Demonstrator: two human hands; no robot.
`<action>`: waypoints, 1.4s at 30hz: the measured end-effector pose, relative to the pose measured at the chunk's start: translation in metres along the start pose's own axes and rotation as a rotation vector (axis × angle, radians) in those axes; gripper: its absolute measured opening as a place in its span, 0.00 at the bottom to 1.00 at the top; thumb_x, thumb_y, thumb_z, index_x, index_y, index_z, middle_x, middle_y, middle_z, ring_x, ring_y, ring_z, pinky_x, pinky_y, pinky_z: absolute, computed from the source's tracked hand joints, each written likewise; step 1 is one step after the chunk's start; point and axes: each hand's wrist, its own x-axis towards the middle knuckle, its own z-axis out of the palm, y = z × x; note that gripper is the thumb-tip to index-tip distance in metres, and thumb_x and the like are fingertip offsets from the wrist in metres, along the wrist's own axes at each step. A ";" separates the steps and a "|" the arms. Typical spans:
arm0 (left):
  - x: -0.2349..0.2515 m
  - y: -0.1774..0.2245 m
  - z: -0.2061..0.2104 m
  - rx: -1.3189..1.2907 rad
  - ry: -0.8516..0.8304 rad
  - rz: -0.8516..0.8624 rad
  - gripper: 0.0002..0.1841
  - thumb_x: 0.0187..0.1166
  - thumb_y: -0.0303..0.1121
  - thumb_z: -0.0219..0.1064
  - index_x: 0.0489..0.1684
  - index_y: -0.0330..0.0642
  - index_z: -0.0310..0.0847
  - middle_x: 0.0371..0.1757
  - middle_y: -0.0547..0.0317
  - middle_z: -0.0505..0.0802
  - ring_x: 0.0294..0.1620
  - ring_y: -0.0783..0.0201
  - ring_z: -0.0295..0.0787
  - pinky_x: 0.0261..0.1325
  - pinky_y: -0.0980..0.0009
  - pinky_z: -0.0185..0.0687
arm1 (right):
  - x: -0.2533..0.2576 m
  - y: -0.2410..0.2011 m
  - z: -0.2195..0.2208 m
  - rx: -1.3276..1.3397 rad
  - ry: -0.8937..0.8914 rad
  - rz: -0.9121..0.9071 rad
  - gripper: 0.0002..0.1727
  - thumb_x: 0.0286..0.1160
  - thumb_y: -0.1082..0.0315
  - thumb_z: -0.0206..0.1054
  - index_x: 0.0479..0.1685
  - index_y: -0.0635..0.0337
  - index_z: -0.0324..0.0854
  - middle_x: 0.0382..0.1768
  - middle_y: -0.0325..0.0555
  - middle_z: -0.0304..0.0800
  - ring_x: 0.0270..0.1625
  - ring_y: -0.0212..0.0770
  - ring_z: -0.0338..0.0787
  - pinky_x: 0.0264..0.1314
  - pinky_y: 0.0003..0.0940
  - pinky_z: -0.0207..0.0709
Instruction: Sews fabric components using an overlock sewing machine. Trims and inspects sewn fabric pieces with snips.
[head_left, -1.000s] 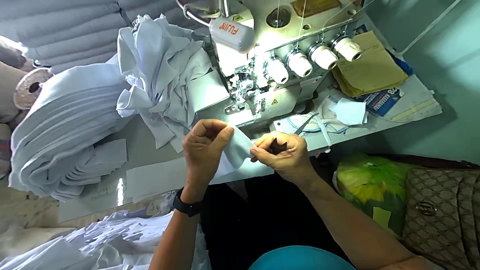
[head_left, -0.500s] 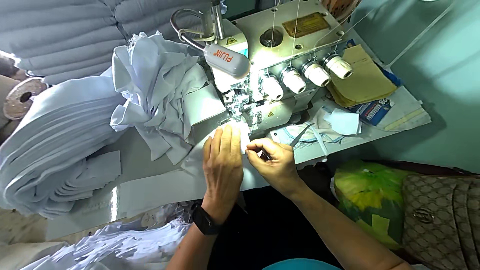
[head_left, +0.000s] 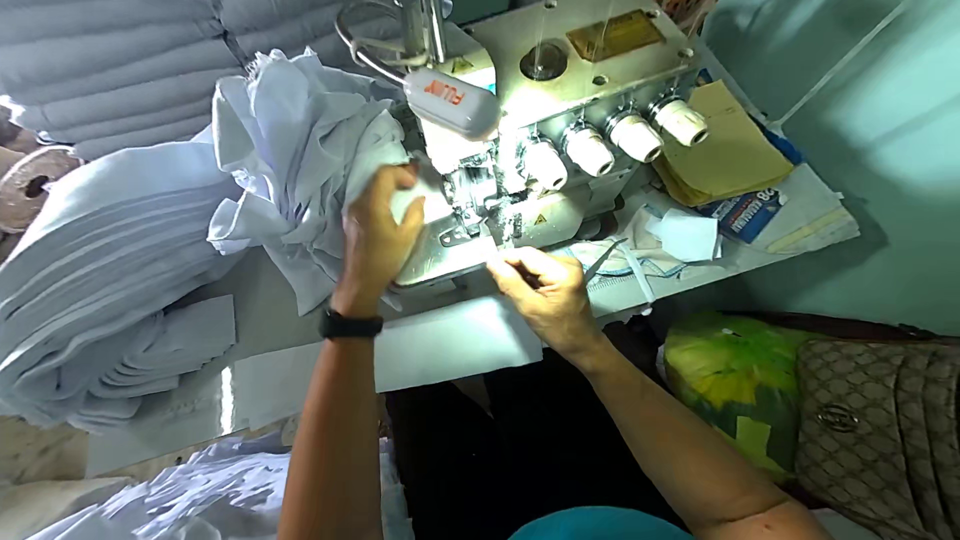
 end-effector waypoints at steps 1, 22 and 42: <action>0.007 -0.010 -0.001 -0.065 0.033 -0.011 0.19 0.81 0.30 0.64 0.64 0.25 0.78 0.65 0.37 0.89 0.67 0.53 0.86 0.72 0.57 0.78 | -0.008 0.003 -0.007 0.093 -0.004 0.080 0.08 0.81 0.70 0.66 0.39 0.66 0.88 0.26 0.35 0.87 0.23 0.17 0.79 0.27 0.12 0.75; -0.232 -0.050 0.001 0.337 0.327 -0.258 0.11 0.82 0.28 0.65 0.50 0.27 0.83 0.62 0.37 0.88 0.67 0.45 0.85 0.72 0.53 0.80 | -0.068 0.031 -0.055 -0.600 -0.371 0.260 0.13 0.79 0.67 0.68 0.39 0.74 0.80 0.45 0.69 0.83 0.45 0.69 0.87 0.41 0.71 0.76; -0.223 -0.132 -0.124 -0.444 0.807 -0.514 0.16 0.92 0.27 0.45 0.68 0.27 0.69 0.56 0.54 0.90 0.56 0.67 0.88 0.65 0.67 0.84 | -0.010 -0.014 -0.044 0.225 -0.074 0.144 0.10 0.66 0.76 0.72 0.39 0.48 0.85 0.34 0.20 0.89 0.25 0.16 0.83 0.25 0.15 0.80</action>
